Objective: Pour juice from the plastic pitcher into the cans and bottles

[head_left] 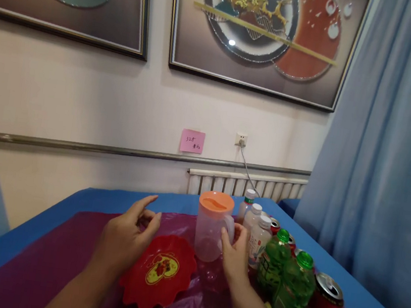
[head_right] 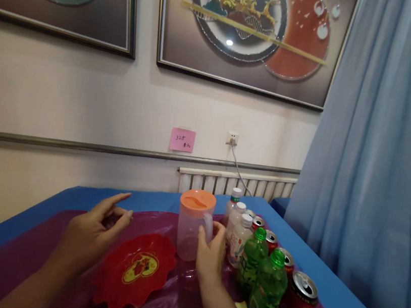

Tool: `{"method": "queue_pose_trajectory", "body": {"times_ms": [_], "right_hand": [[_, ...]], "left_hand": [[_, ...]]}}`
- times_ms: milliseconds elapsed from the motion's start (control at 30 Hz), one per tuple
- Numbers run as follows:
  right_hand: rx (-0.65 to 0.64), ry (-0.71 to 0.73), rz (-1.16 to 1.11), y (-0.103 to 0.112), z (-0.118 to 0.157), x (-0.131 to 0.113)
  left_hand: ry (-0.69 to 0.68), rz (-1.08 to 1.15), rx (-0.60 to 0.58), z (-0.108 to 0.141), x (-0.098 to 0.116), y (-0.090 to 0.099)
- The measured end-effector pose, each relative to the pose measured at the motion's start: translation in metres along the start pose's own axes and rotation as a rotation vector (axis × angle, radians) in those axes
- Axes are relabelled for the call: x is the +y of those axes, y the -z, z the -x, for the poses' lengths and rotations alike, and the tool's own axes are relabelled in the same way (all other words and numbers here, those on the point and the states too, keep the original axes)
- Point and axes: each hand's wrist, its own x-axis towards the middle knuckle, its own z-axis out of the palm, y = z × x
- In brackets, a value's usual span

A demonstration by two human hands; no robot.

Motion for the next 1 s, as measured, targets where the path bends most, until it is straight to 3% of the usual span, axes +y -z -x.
{"method": "queue_pose_trajectory", "body": {"times_ms": [67,167,333,533,600,700,833,1000], "right_hand": [[-0.061,-0.084,-0.001,0.0,-0.008,0.003],[-0.108,-0.101,-0.033,-0.001,-0.015,0.002],[-0.108,-0.095,-0.107,-0.005,-0.011,0.004],[-0.126,-0.086,-0.178,-0.006,-0.016,0.0],[-0.112,-0.076,-0.193,-0.001,-0.021,-0.009],[-0.086,-0.061,-0.204,0.012,-0.023,-0.029],[-0.049,-0.017,-0.155,0.035,-0.013,-0.046],[-0.045,-0.041,-0.134,0.041,0.002,-0.034]], "left_hand": [[0.033,-0.053,-0.053,-0.008,-0.006,-0.005],[0.109,-0.154,-0.129,-0.024,-0.024,-0.007],[0.264,-0.346,-0.246,-0.033,-0.077,-0.003],[0.366,-0.513,-0.373,0.033,-0.154,0.014],[0.401,-0.608,-0.439,0.055,-0.181,0.019],[0.4,-0.669,-0.438,0.072,-0.211,0.024],[0.387,-0.683,-0.46,0.073,-0.221,0.024],[0.393,-0.674,-0.473,0.072,-0.227,0.022]]}}
